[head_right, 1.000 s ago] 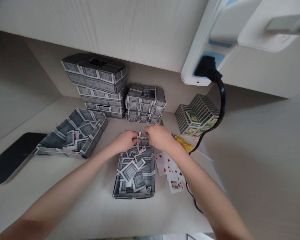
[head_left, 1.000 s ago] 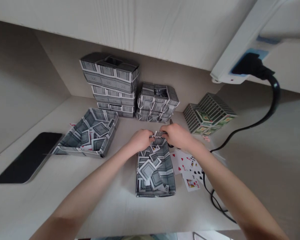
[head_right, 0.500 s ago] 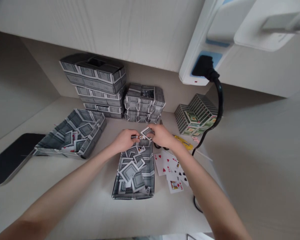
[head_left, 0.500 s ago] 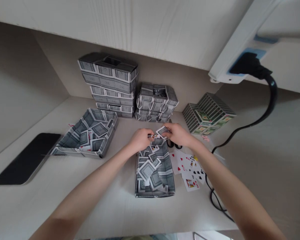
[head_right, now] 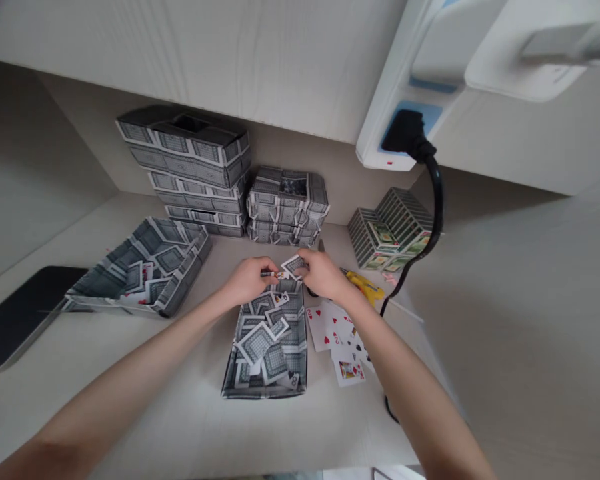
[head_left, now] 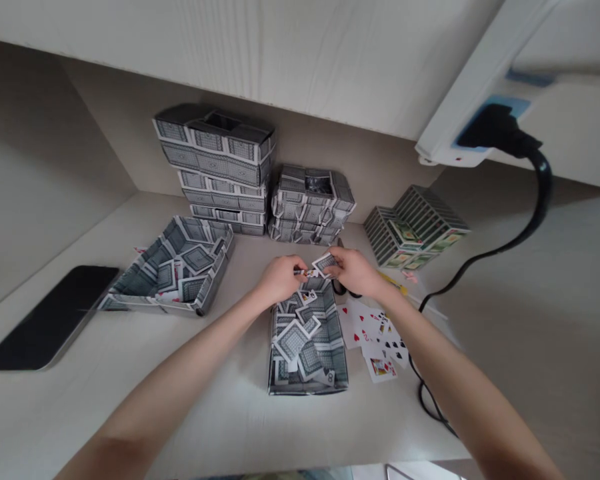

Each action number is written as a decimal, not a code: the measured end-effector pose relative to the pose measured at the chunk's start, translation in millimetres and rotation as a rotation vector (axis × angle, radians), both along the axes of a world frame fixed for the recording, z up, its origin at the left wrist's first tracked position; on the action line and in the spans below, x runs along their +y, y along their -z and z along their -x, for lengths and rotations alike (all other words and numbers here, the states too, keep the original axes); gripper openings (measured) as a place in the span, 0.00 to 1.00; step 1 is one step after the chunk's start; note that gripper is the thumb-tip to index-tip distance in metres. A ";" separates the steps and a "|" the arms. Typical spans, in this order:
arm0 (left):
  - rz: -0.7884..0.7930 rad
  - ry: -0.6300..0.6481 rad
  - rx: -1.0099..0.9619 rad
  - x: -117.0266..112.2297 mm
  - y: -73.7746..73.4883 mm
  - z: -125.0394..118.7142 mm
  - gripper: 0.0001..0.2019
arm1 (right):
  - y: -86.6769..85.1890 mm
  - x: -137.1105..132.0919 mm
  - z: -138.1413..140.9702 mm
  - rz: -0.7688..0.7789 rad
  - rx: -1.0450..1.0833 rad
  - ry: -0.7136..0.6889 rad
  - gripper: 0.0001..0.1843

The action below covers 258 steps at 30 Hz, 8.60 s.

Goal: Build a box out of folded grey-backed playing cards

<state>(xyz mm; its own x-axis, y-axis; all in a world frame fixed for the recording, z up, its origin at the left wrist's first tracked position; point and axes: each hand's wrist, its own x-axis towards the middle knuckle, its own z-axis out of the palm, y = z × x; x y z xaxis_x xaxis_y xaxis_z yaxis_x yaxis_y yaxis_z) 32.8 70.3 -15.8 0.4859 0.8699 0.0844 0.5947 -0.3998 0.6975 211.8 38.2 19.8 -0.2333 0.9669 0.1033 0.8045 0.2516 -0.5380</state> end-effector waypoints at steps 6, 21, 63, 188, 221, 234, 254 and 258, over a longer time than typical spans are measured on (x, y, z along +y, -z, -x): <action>-0.006 0.022 -0.038 1.5 1.8 0.6 0.09 | -0.2 -1.9 1.6 -0.040 -0.056 -0.008 0.04; -0.055 0.054 0.017 1.2 -2.4 1.1 0.08 | -15.4 -8.3 24.9 0.040 -0.589 -0.083 0.08; -0.129 0.073 0.045 0.9 -1.4 1.7 0.08 | -30.2 -11.6 53.2 0.142 -0.802 -0.094 0.18; -0.081 0.078 0.256 -7.8 -5.8 -2.8 0.10 | -29.1 -8.9 43.9 0.033 -0.695 -0.194 0.11; -0.079 0.054 0.250 -10.6 -11.1 -4.7 0.09 | -20.3 -16.8 47.5 0.099 -0.692 -0.067 0.13; -0.157 0.070 0.264 -7.5 -3.1 -2.6 0.09 | -23.1 -21.6 58.2 0.007 -0.809 -0.049 0.14; -0.155 0.061 0.285 -9.3 -4.2 -3.8 0.08 | -22.0 -12.6 49.2 0.060 -0.763 -0.134 0.13; -0.147 0.068 0.264 -9.6 -4.3 -3.3 0.08 | -21.6 -9.8 38.3 0.093 -0.687 -0.144 0.11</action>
<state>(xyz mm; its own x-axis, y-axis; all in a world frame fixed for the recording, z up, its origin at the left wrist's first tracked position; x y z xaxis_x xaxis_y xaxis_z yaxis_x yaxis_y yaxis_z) 36.1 60.7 -11.5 0.5645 0.8224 0.0703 0.7158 -0.5302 0.4544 173.5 28.4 41.5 -0.3421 0.9193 -0.1945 0.9320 0.3584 0.0546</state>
